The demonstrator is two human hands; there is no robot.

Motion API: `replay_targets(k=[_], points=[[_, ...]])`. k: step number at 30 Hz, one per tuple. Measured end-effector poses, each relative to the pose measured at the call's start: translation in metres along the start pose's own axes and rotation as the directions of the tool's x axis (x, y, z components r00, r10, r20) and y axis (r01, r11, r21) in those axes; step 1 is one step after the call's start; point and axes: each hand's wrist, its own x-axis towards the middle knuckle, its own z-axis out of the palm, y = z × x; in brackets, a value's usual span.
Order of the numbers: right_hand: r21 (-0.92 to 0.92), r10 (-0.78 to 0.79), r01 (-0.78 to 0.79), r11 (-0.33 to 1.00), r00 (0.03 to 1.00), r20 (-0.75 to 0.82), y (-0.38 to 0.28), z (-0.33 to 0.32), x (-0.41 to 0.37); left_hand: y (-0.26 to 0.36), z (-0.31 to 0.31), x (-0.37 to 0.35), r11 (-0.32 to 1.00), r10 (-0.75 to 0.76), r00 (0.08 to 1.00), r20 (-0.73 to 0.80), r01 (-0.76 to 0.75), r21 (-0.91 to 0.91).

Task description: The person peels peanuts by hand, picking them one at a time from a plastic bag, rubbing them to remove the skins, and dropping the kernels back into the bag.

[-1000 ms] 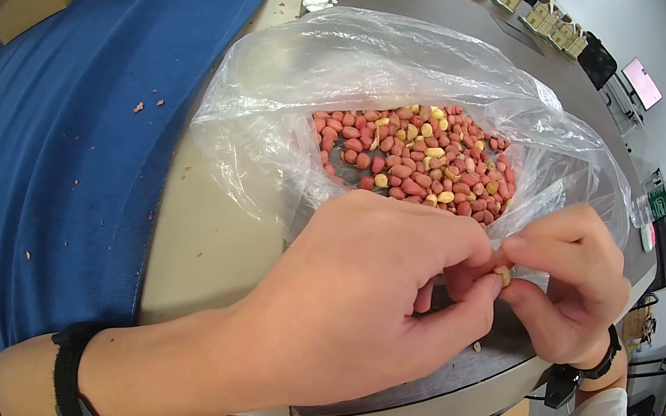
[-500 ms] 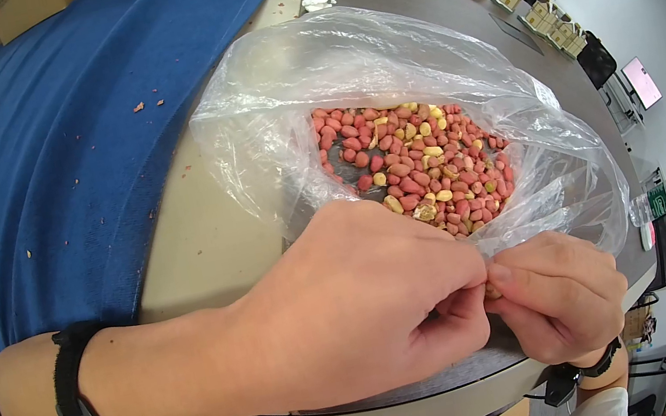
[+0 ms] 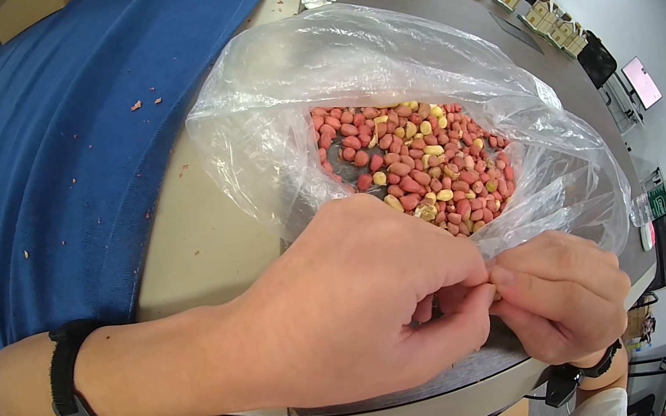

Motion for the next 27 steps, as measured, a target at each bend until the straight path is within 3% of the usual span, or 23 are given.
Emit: replay_targets(k=[8, 14, 16, 22, 27], points=[[0.024, 0.02, -0.021, 0.999, 1.0, 0.018, 0.0011, 0.0005, 0.0005, -0.0002, -0.0026, 0.0002, 1.0, -0.012, 1.0, 0.004, 0.012, -0.004], [0.058, 0.051, -0.049, 0.997, 0.999, -0.02, 0.0013, 0.0015, -0.0018, 0.0065, -0.0036, 0.0023, 0.995, -0.085, 0.996, 0.031, 0.086, -0.04], [0.049, 0.048, -0.046, 0.998, 0.999, -0.022, 0.0011, 0.0017, -0.0018, 0.0083, -0.0041, 0.0029, 0.983, -0.168, 0.983, 0.073, 0.173, -0.069], [0.082, 0.054, -0.054, 0.995, 0.999, 0.001, 0.0026, -0.0004, -0.0019, 0.0024, -0.005, 0.0031, 0.995, -0.082, 0.994, 0.072, 0.086, -0.053], [0.075, 0.071, -0.072, 0.995, 0.997, 0.009, 0.0029, -0.002, -0.0016, 0.0071, -0.0069, 0.0034, 0.985, -0.149, 0.984, 0.102, 0.156, -0.066]])
